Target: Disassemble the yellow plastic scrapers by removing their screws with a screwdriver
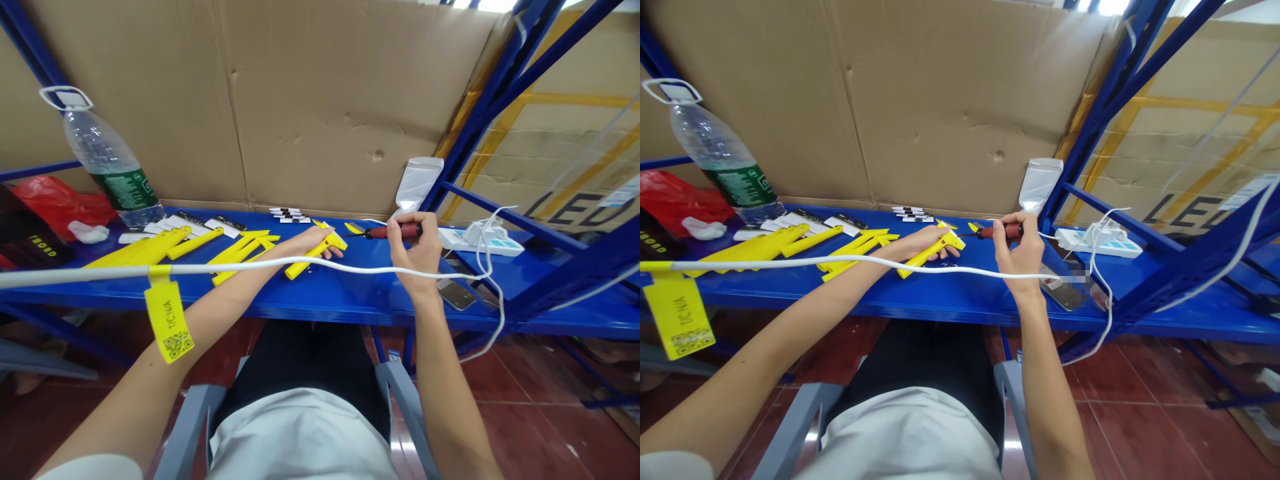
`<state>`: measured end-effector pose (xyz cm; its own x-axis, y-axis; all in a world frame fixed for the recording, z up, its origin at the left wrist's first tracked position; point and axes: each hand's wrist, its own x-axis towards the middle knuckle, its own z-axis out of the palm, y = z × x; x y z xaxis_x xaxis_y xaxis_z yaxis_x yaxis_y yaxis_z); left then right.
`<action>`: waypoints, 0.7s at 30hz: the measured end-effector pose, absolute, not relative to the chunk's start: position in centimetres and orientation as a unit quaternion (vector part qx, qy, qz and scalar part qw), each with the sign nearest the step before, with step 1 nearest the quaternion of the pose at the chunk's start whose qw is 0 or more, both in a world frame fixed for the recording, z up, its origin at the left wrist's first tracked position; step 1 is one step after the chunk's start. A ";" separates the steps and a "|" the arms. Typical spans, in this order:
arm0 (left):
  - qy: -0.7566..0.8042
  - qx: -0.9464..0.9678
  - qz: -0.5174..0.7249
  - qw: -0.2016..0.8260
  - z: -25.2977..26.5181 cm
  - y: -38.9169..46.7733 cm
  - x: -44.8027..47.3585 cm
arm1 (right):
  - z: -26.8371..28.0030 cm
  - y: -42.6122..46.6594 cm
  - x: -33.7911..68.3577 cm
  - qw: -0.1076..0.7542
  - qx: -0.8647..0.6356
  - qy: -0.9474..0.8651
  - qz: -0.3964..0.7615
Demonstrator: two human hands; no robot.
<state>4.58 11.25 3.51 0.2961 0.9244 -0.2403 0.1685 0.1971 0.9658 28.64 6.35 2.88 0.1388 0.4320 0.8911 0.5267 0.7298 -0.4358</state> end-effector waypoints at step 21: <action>0.465 0.552 0.402 0.564 3.1 11.5 4.6 | 2.6 6.9 28.3 0.683 -0.352 -0.640 -0.027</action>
